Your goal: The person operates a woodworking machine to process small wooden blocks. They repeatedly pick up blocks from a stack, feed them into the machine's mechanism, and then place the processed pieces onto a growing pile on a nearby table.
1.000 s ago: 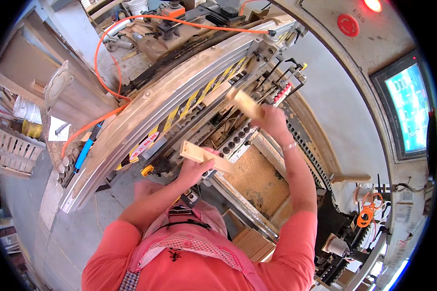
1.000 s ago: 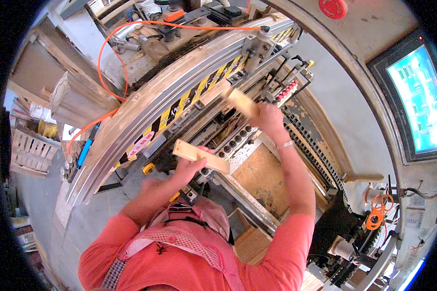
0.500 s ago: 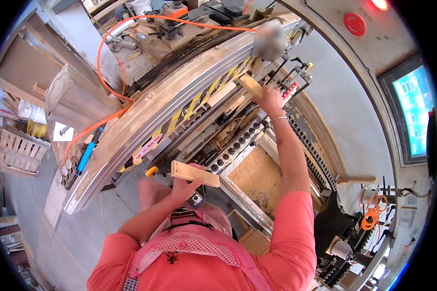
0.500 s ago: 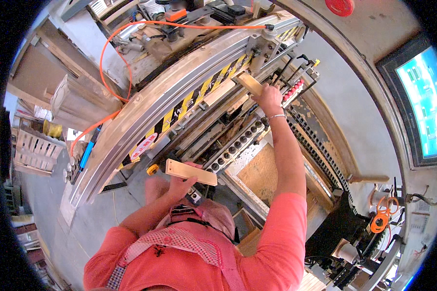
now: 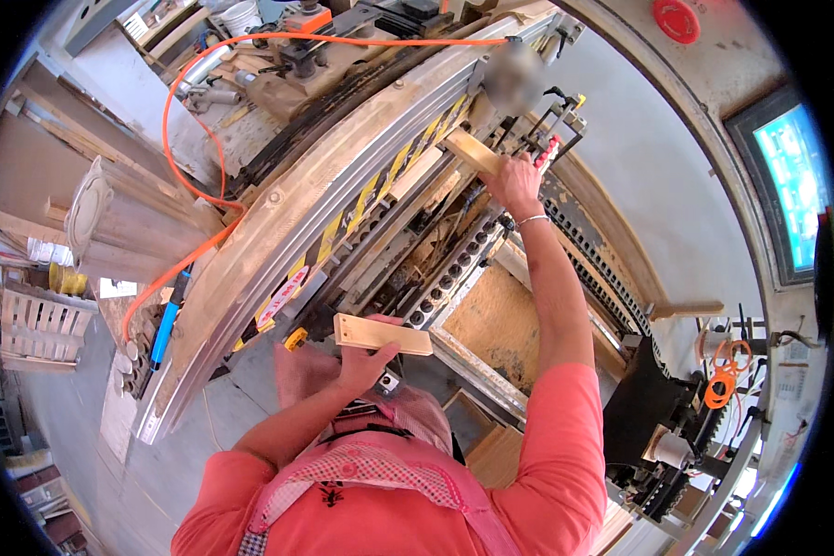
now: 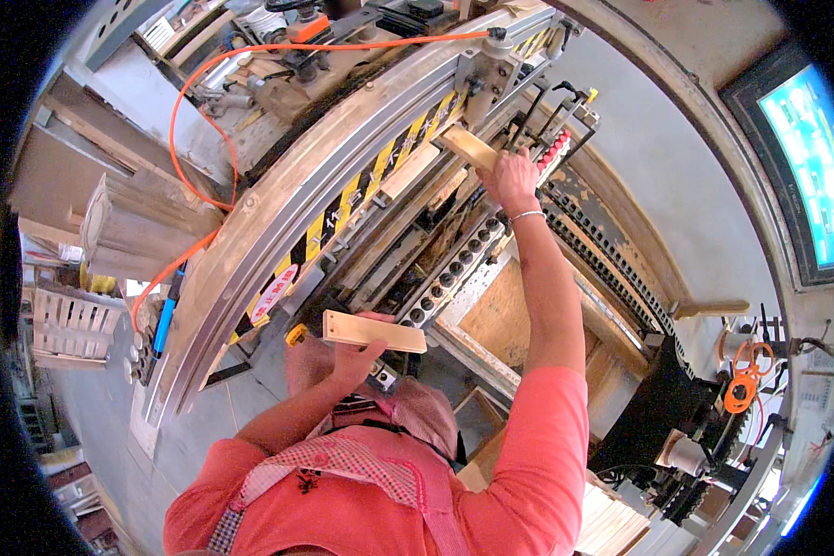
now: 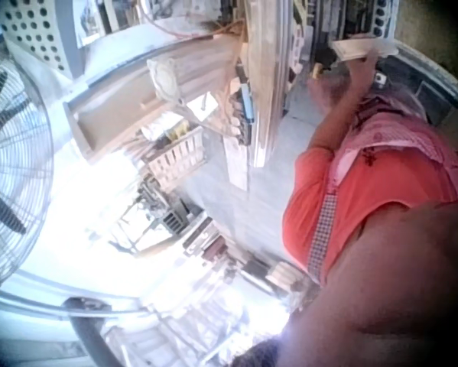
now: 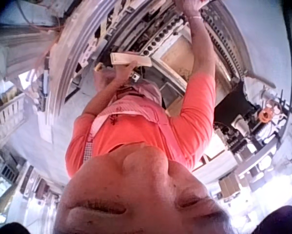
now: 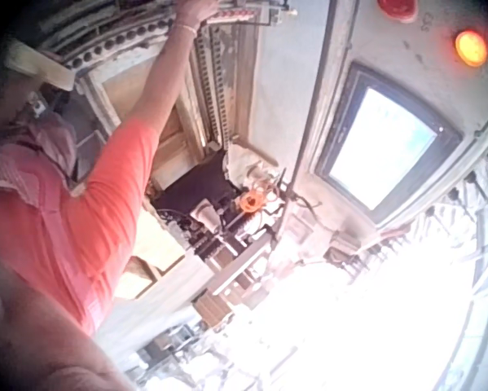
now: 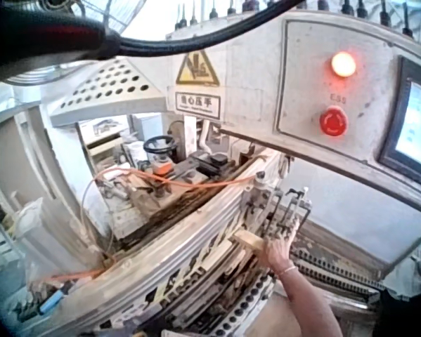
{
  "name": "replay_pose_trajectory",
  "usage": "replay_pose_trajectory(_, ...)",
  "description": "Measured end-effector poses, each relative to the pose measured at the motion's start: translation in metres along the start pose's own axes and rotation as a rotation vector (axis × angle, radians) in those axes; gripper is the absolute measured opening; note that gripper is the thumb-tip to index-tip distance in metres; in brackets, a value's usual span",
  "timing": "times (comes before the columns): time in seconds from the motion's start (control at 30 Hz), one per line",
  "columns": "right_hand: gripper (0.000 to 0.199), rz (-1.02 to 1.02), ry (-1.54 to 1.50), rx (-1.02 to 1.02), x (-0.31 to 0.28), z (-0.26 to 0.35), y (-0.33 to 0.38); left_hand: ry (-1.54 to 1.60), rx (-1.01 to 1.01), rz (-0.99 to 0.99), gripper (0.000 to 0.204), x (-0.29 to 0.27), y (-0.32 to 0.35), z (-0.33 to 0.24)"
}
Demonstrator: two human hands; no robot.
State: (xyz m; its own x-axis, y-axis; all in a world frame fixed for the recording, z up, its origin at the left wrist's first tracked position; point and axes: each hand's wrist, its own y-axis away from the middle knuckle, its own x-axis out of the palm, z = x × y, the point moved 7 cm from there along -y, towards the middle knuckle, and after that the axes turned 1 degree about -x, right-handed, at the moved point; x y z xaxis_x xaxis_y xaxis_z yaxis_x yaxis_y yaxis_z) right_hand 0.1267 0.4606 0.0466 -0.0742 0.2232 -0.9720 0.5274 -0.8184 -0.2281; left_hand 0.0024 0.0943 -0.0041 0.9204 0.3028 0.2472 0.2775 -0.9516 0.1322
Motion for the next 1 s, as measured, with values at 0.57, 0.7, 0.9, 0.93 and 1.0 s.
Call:
replay_pose_trajectory(0.57,0.046,0.125,0.011,0.045,-0.003,0.011,-0.002,-0.048,-0.051,0.012,0.042,0.002,0.004,0.002)
replay_pose_trajectory(0.7,0.047,0.164,-0.012,0.078,-0.007,0.019,-0.008,-0.040,-0.037,0.042,0.044,0.002,0.004,-0.001)
replay_pose_trajectory(0.9,0.049,0.187,-0.009,0.029,-0.003,0.025,-0.016,0.098,-0.046,0.028,0.042,0.001,0.002,-0.004)
replay_pose_trajectory(0.93,0.050,0.177,0.010,0.013,-0.003,0.025,-0.016,0.167,-0.048,0.015,0.040,0.001,0.003,-0.006)
replay_pose_trajectory(1.0,0.051,0.153,0.045,-0.018,0.002,0.024,-0.016,0.210,-0.095,0.039,0.039,0.003,0.005,-0.010)
